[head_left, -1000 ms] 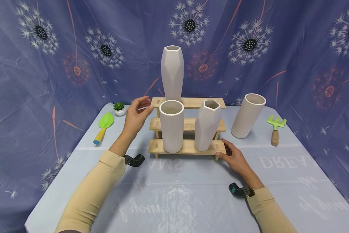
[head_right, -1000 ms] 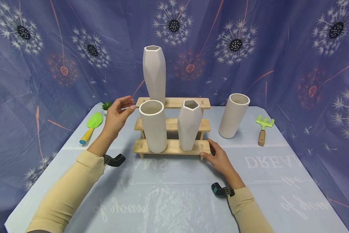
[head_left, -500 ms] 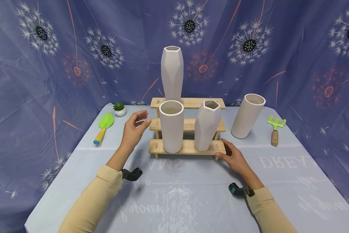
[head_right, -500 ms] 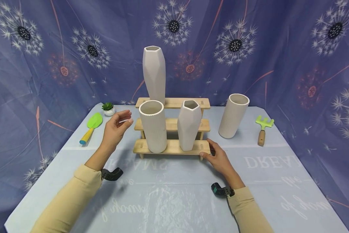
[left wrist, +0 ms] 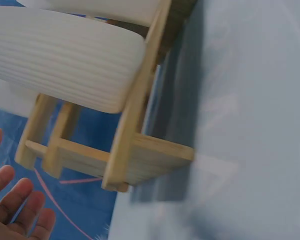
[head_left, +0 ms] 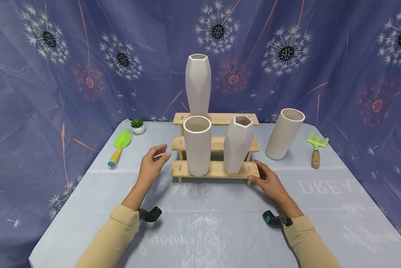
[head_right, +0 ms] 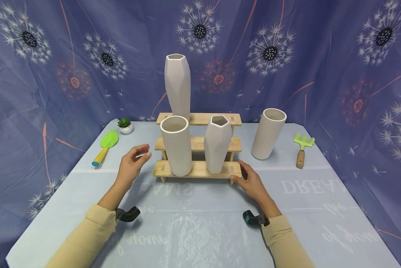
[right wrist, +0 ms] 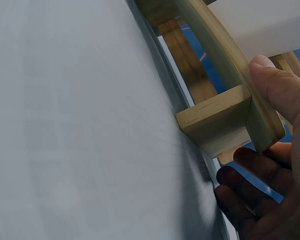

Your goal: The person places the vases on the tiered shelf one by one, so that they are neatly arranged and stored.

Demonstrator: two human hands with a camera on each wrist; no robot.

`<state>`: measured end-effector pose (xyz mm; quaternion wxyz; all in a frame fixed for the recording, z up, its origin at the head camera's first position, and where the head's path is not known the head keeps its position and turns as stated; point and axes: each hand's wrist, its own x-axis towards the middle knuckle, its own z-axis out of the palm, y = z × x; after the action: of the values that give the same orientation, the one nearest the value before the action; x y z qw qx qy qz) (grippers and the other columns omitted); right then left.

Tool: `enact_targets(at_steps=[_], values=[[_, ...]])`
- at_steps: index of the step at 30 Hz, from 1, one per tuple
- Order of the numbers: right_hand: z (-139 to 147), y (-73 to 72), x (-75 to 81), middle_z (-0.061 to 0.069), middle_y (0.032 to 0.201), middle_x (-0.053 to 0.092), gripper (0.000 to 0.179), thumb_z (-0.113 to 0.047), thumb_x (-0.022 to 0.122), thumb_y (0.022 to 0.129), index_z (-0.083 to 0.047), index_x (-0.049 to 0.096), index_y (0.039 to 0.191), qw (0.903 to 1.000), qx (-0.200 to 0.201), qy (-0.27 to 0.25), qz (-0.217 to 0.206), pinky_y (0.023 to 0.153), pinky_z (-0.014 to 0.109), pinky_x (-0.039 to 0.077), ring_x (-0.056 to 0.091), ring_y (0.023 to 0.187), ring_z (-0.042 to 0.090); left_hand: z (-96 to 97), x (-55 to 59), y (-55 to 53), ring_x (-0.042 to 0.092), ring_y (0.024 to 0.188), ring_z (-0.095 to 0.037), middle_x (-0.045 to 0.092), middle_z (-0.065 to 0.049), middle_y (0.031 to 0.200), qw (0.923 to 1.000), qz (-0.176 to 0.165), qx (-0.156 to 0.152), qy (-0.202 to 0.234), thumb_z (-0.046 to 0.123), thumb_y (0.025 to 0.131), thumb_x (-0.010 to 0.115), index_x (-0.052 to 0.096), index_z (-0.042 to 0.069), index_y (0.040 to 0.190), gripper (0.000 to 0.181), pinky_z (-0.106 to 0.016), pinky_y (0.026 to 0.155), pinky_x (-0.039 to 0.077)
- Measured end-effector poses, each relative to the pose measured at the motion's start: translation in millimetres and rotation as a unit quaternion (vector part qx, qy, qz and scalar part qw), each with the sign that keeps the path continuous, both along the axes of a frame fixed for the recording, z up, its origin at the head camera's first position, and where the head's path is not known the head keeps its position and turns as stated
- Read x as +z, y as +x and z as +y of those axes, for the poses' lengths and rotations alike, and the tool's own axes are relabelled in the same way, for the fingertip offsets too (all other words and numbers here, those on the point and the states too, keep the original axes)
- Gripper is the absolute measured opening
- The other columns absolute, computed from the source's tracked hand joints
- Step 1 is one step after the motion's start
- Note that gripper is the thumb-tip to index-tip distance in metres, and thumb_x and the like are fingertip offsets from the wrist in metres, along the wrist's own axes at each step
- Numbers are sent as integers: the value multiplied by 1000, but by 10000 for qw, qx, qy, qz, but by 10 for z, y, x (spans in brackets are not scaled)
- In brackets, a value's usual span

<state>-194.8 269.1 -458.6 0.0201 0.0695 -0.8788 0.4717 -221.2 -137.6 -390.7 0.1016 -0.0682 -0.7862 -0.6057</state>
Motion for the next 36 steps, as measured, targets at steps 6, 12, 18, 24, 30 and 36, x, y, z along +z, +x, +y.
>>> enact_targets(at_steps=[6,12,18,24,30,36], values=[[-13,0,11,25,136,48,81,-38,67,87,-2,27,148,10000,-27,54,-29,95,47,45,54,117,37,-28,-112,65,48,125,-32,54,-19,133,9990,-151,-128,-396,23,91,64,53,1,129,46,-46,104,39],[-48,47,87,28,136,47,77,-29,66,89,2,25,147,10000,20,-25,-41,96,50,44,53,118,40,23,-64,192,44,128,-37,50,-22,137,9967,-462,-322,-585,18,92,61,49,-3,132,47,-49,105,37],[-8,-3,9,25,136,47,81,-36,66,87,-2,25,148,10000,10,-11,-86,96,48,45,53,118,37,-39,-371,64,45,128,-33,51,-17,138,9960,-491,-364,-659,26,90,65,49,3,133,51,-48,104,38],[-6,-4,8,24,136,47,82,-39,66,87,-3,26,148,9999,-26,20,-96,96,49,44,53,118,37,6,-443,60,43,129,-35,47,-16,141,9947,-531,-509,-725,27,88,66,45,3,137,58,-49,104,39],[-14,7,16,25,136,48,80,-35,67,87,-2,26,148,10000,-3,-48,-67,97,47,44,53,119,37,41,-471,56,39,132,-35,41,-12,144,9912,-640,-601,-992,27,88,67,41,6,141,63,-50,105,39],[-20,9,31,24,134,49,79,-34,66,88,-2,26,148,10000,-17,-2,-71,96,45,45,53,118,36,50,-519,29,33,134,-37,36,-15,146,9881,-588,-818,-1164,24,87,68,36,5,144,67,-52,105,37]])
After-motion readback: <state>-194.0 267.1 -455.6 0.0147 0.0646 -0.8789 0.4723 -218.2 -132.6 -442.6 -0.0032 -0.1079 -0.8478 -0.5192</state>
